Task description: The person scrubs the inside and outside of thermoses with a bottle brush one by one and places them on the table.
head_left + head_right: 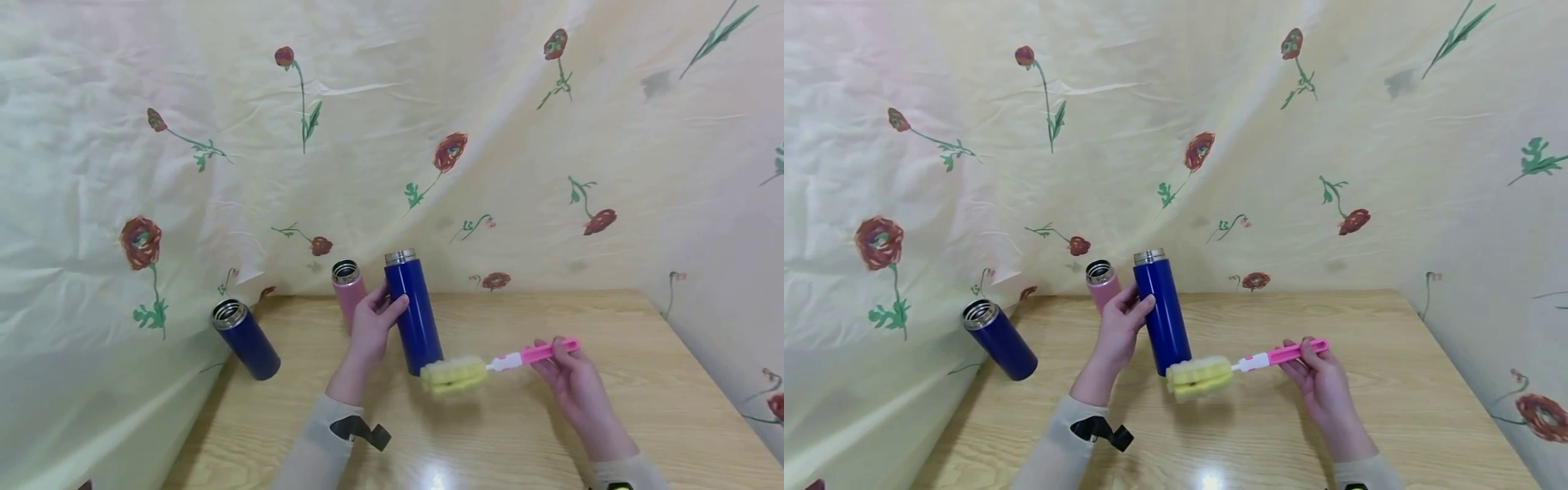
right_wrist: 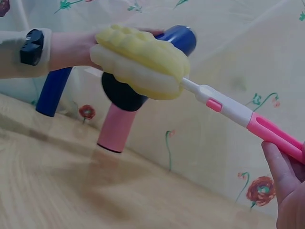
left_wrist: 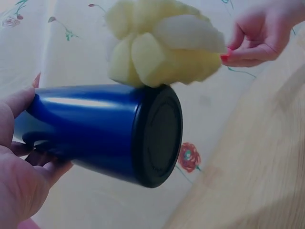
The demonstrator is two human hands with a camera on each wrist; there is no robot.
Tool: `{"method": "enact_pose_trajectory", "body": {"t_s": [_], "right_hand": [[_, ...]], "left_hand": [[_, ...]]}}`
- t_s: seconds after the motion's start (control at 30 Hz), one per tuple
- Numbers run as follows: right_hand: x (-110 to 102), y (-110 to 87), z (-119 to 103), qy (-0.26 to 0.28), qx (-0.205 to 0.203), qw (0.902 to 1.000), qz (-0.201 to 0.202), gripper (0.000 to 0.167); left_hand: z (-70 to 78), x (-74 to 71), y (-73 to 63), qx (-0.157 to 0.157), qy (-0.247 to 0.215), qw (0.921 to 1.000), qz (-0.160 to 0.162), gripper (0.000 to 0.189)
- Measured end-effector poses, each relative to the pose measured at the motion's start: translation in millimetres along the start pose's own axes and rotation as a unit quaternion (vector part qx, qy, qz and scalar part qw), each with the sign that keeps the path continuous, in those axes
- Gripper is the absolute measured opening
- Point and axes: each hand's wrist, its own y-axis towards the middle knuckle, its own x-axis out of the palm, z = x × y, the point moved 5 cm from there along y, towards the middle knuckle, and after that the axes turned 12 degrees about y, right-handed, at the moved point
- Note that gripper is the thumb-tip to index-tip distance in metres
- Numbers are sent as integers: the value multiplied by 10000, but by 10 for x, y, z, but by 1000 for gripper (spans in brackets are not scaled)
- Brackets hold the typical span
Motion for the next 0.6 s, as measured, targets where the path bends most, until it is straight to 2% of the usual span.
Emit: {"method": "enact_pose_trajectory", "body": {"t_s": [0.17, 0.37, 0.6], "right_hand": [[-55, -41, 92, -38, 159, 9999, -27, 18], [-74, -63, 150, -137, 141, 9998, -64, 19], [-35, -83, 211, -336, 112, 9993, -146, 19]], "left_hand": [[13, 12, 1, 74, -240, 9996, 154, 70], [-3, 41, 10, 115, -453, 9986, 248, 66], [3, 62, -1, 89, -485, 9982, 331, 66]]}}
